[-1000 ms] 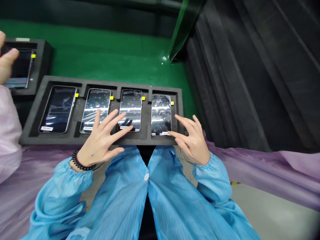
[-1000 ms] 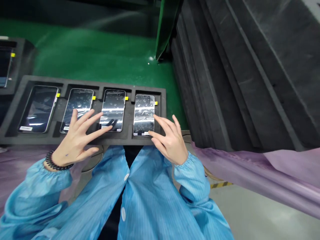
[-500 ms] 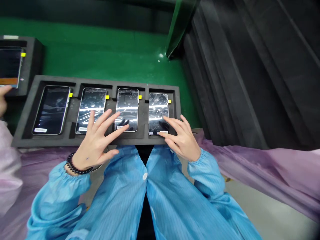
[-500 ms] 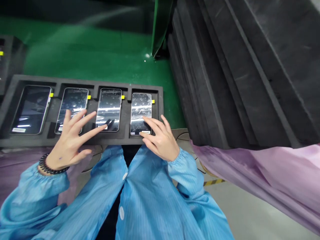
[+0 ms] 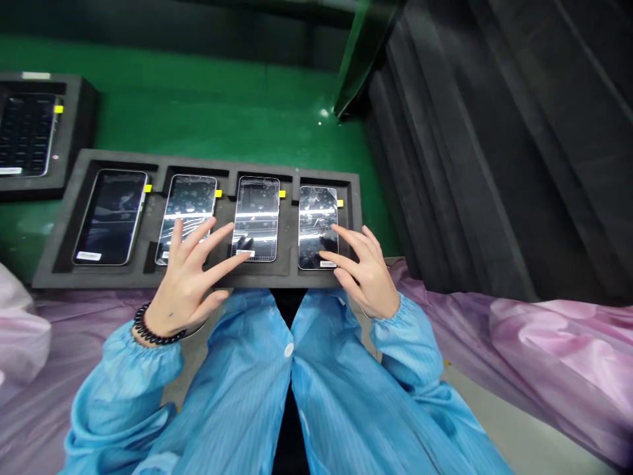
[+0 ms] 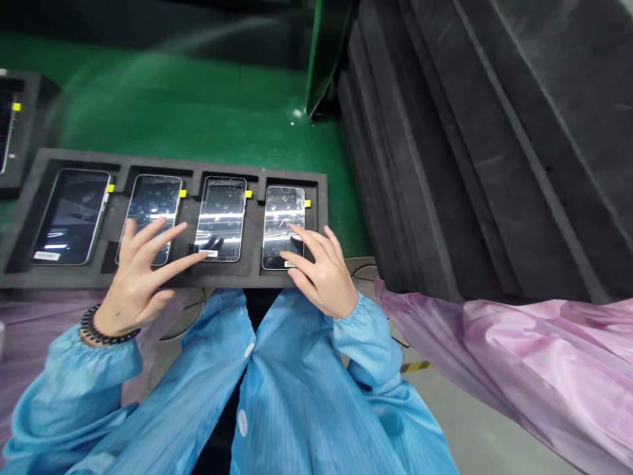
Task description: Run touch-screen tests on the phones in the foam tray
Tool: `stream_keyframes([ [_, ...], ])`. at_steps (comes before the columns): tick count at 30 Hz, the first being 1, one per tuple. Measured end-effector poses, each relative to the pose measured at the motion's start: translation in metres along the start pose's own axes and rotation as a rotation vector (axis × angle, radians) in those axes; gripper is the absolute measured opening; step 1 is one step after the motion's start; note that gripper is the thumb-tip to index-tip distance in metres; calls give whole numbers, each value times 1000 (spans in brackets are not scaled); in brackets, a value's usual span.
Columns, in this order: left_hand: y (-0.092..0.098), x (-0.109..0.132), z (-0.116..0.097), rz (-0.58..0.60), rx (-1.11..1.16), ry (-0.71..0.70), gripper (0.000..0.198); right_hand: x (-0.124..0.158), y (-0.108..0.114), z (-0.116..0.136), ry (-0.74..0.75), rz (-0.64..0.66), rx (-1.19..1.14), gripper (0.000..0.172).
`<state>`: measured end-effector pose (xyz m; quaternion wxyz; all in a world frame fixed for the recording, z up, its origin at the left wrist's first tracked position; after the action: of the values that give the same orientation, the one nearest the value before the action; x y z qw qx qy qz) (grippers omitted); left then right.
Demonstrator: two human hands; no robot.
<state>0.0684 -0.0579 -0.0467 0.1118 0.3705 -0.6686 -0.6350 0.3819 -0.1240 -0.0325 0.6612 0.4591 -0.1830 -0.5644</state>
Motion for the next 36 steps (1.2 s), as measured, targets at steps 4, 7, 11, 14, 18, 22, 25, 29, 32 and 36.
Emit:
stream_keyframes([
  [4,-4,3,3,0,4,41,63,10,5,-5,-49,-51,-17,35],
  [7,-6,6,4,-31,21,50,63,18,6,-6,-54,-88,-10,35],
  [11,-1,-4,5,-28,0,56,49,15,8,-11,-86,-79,17,36],
  [14,7,-28,9,44,-47,84,41,-8,8,-23,-122,-74,21,39],
  [18,11,-76,26,94,11,90,46,-58,0,-39,-125,-77,30,45],
  [22,2,-111,47,105,46,82,51,-96,-13,-47,-109,-6,78,42],
  [25,-7,-119,58,110,43,91,54,-105,-20,-49,-107,48,82,41],
  [29,-16,-120,63,140,25,83,63,-106,-24,-52,-78,71,94,40],
  [32,-23,-125,64,157,16,62,65,-107,-24,-51,-70,94,114,37],
  [36,-30,-135,62,174,-23,2,59,-110,-22,-47,-79,109,122,35],
])
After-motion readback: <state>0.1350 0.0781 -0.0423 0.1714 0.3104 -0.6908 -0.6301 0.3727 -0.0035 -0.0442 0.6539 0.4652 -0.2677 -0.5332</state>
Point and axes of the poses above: each hand's wrist, its own x-axis away from the middle knuckle, its own y-axis out of the back of the hand, z = x × y, the point moved 2 cm from there along -x, towards the middle knuckle, and after that the axes turned 9 degrees about -x, right-handed, at the moved point
